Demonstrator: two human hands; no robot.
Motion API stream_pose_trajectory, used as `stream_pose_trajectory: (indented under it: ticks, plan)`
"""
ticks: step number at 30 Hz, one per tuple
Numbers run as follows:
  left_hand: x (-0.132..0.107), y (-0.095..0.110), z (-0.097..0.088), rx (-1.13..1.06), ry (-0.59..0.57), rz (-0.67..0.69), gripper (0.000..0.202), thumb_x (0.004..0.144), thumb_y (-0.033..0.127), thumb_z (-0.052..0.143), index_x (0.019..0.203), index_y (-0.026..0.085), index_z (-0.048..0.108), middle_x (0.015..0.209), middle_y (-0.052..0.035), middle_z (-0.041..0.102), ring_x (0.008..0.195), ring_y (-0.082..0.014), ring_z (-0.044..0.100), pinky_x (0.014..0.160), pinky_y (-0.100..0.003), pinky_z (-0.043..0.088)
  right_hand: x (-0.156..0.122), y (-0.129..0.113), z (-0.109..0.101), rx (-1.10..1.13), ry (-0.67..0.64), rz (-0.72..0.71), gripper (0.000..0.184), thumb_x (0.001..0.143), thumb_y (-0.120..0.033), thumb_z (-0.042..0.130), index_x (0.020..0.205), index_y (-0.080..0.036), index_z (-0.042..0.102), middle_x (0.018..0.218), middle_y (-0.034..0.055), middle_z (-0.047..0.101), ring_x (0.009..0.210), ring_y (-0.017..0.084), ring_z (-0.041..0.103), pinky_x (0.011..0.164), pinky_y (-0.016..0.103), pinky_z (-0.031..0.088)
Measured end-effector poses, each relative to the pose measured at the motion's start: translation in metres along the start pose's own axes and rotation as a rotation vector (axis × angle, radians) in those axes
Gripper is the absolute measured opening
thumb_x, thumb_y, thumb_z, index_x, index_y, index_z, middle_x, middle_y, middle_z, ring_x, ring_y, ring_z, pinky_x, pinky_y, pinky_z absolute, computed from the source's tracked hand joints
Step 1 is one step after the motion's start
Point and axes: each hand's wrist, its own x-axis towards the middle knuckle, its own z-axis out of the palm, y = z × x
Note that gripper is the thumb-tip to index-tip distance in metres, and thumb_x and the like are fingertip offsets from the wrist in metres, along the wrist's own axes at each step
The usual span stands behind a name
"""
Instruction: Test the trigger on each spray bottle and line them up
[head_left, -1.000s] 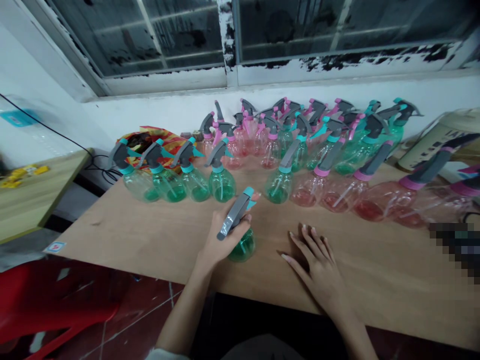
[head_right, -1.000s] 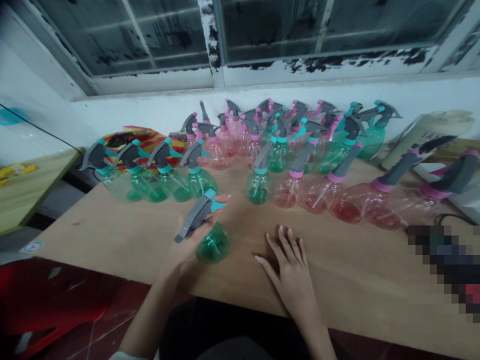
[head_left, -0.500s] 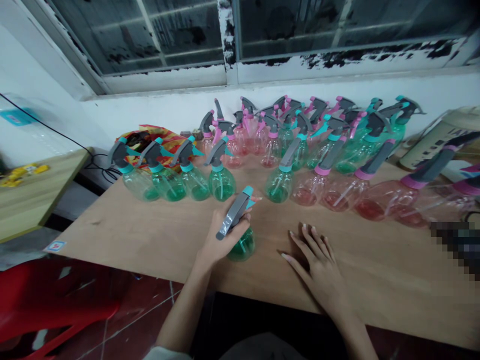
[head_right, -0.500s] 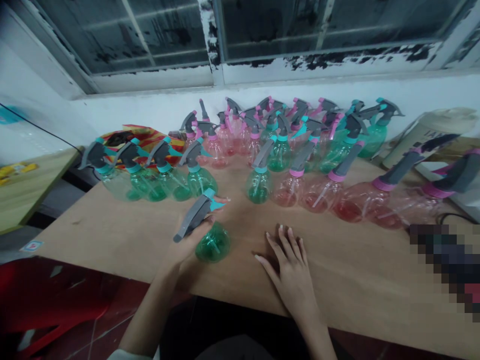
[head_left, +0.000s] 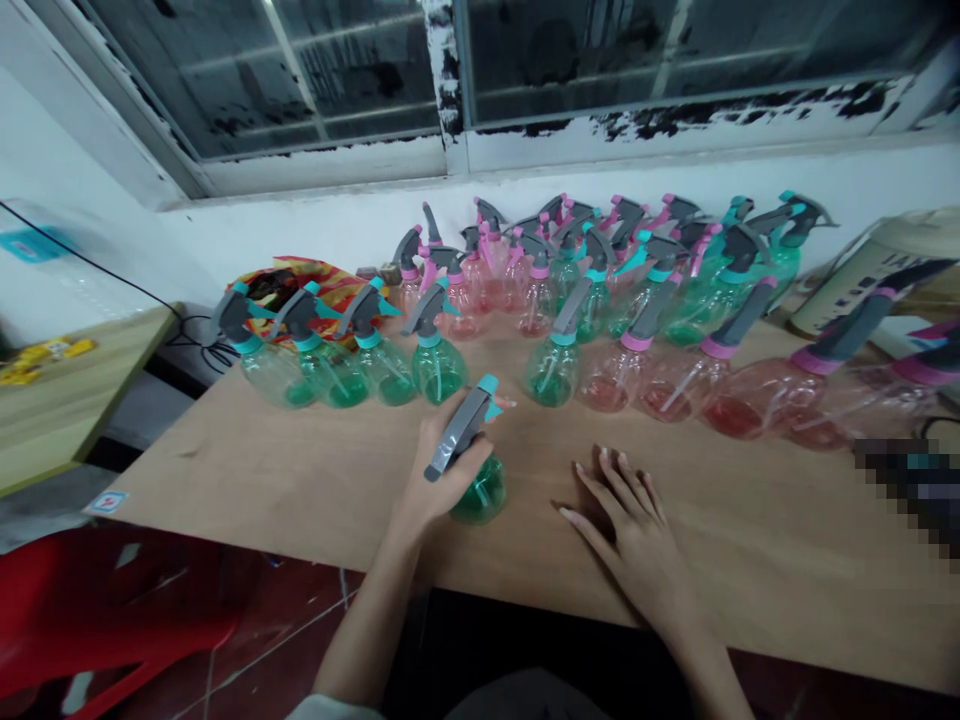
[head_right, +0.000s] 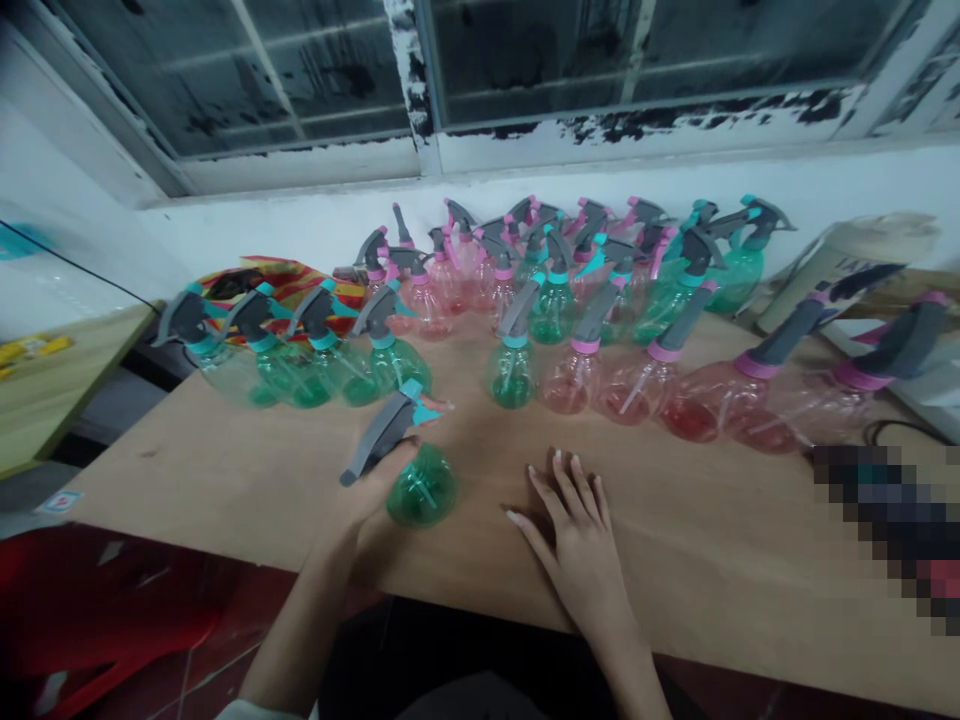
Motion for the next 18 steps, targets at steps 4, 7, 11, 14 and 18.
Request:
stream_pose_trajectory:
  ticks: [4, 7, 11, 14, 18]
  plan:
    - [0.0007, 0.0007, -0.0014, -0.006, -0.042, -0.044, 0.043, 0.078, 0.015, 0.052, 0.120, 0.021, 0.059, 0.074, 0.0000, 0.067, 0.060, -0.0158, 0.059, 0.073, -0.034, 0.054, -0.0004, -0.0001, 0.0000, 0.012, -0.002, 0.008, 0.061, 0.089, -0.059, 0.041, 0.137, -0.021, 0.048, 0.150, 0.0107, 0.036, 0.141, 0.029, 0.026, 0.110, 0.055, 0.026]
    - [-0.0004, 0.0026, -0.0015, -0.025, -0.063, -0.067, 0.048, 0.079, 0.016, 0.052, 0.126, 0.024, 0.057, 0.081, -0.0010, 0.070, 0.062, -0.0161, 0.061, 0.065, -0.031, 0.053, -0.0005, -0.0003, -0.0001, 0.003, -0.003, 0.007, 0.061, 0.090, -0.059, 0.040, 0.136, -0.021, 0.048, 0.150, 0.0109, 0.037, 0.141, 0.030, 0.026, 0.110, 0.055, 0.026]
    - [-0.0025, 0.0085, -0.0023, -0.032, -0.033, -0.068, 0.050, 0.081, 0.016, 0.052, 0.129, 0.029, 0.056, 0.106, -0.0020, 0.070, 0.084, -0.0185, 0.066, 0.070, -0.031, 0.053, -0.0002, -0.0004, 0.0000, -0.010, -0.003, -0.001, 0.061, 0.090, -0.059, 0.039, 0.136, -0.020, 0.049, 0.149, 0.0121, 0.038, 0.140, 0.030, 0.026, 0.110, 0.055, 0.026]
    - [-0.0019, 0.0096, -0.0031, -0.039, -0.064, -0.071, 0.052, 0.081, 0.016, 0.052, 0.131, 0.029, 0.053, 0.105, -0.0022, 0.071, 0.089, -0.0204, 0.067, 0.077, -0.034, 0.054, 0.0000, -0.0004, -0.0006, -0.009, -0.007, 0.006, 0.062, 0.089, -0.060, 0.039, 0.136, -0.020, 0.049, 0.149, 0.0121, 0.038, 0.140, 0.030, 0.027, 0.110, 0.055, 0.027]
    - [-0.0005, 0.0093, -0.0040, -0.056, -0.077, -0.056, 0.049, 0.081, 0.018, 0.052, 0.129, 0.028, 0.054, 0.106, -0.0030, 0.071, 0.092, -0.0214, 0.067, 0.084, -0.036, 0.054, 0.0001, -0.0006, -0.0012, -0.008, -0.012, 0.005, 0.062, 0.090, -0.060, 0.038, 0.135, -0.020, 0.050, 0.148, 0.0124, 0.039, 0.140, 0.030, 0.027, 0.110, 0.055, 0.027]
